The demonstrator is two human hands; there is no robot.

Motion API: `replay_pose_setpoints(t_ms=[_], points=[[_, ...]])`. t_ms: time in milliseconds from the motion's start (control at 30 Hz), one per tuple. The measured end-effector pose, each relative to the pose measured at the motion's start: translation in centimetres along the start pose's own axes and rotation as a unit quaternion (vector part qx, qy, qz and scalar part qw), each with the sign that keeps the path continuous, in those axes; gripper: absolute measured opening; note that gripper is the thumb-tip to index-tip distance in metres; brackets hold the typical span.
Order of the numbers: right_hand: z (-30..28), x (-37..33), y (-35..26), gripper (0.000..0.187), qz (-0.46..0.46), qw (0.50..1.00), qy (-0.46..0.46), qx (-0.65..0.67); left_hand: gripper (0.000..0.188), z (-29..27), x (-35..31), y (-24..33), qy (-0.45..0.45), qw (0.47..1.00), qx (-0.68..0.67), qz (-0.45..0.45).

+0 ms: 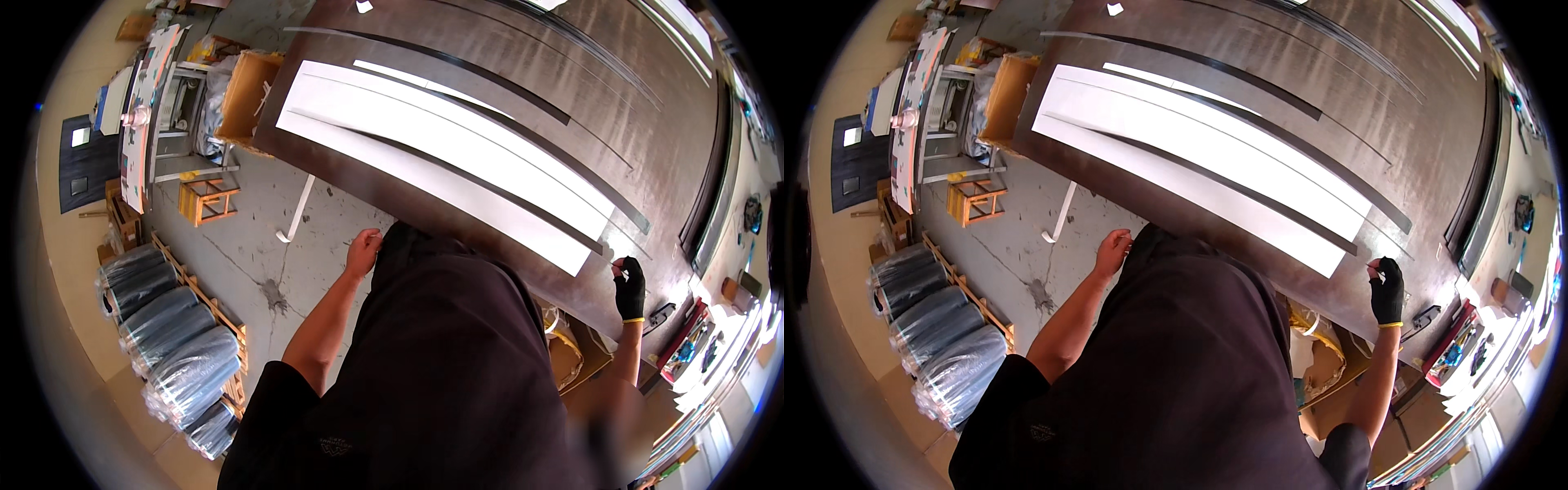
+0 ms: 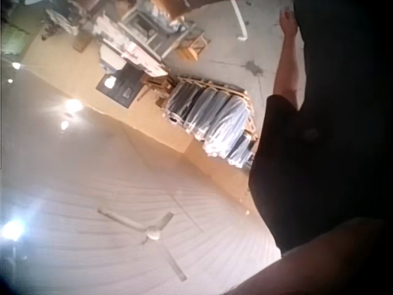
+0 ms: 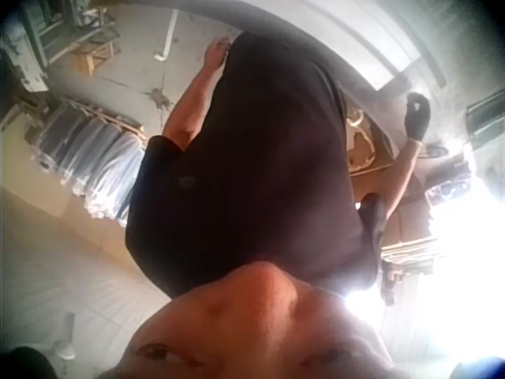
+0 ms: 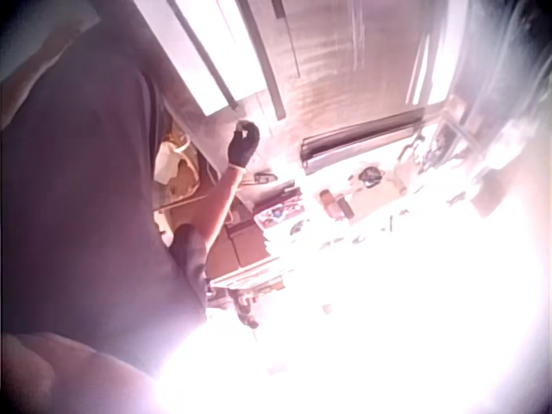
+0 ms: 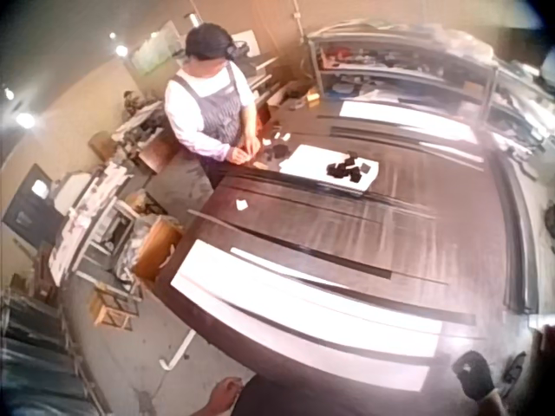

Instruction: The person places and smooths multiple long black adhesive strips onto a white rectangular panel on a workbench. They align each strip, press it down, and peel off the backing to secure it in place.

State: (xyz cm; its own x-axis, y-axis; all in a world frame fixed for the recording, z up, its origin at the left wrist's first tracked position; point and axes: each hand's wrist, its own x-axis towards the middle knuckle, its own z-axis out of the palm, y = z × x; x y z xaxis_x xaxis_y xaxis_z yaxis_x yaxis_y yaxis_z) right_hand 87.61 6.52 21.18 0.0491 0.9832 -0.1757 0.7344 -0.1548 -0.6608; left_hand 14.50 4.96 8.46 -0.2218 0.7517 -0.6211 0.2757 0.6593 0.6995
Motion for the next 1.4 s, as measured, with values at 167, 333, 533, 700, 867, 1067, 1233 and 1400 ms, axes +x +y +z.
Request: replay_pose_setpoints(t_ms=[167, 333, 533, 700, 867, 1067, 1233, 1400], points=[[1.7, -0.9, 2.7, 0.009, -0.006, 0.999, 0.014, -0.047, 0.044, -0.1, -0.4, -0.1, 0.006, 1.0, 0.015, 0.017], [3.8, -1.4, 4.1, 0.012, -0.02, 0.997, 0.029, -0.066, 0.045, -0.5, 0.0, -0.7, 0.014, 1.0, 0.012, 0.02], [5.5, -1.0, 1.8, 0.013, -0.06, 0.99, 0.008, -0.127, 0.044, -1.6, 0.6, -0.3, 0.02, 0.999, 0.037, 0.03], [6.1, -2.1, 1.5, 0.019, -0.036, 0.986, 0.028, -0.159, 0.036, -4.5, 1.4, 1.5, 0.051, 0.991, 0.046, 0.114], [6.9, -3.1, -0.2, 0.027, -0.017, 0.976, 0.067, -0.208, 0.03, -5.3, 3.4, 11.1, 0.103, 0.96, 0.146, 0.217], [10.7, 0.7, -12.3, 0.02, 0.024, 0.983, 0.092, -0.159, 0.02, -5.2, 8.4, 21.1, 0.006, 0.891, 0.3, 0.34], [19.8, 6.4, -25.1, 0.019, 0.021, 0.998, 0.057, 0.013, 0.015, -5.4, 12.7, 24.1, -0.033, 0.829, 0.356, 0.43], [28.8, 12.0, -35.0, 0.021, 0.026, 0.999, 0.003, 0.042, 0.008, -6.3, 16.7, 24.2, -0.094, 0.798, 0.368, 0.469]])
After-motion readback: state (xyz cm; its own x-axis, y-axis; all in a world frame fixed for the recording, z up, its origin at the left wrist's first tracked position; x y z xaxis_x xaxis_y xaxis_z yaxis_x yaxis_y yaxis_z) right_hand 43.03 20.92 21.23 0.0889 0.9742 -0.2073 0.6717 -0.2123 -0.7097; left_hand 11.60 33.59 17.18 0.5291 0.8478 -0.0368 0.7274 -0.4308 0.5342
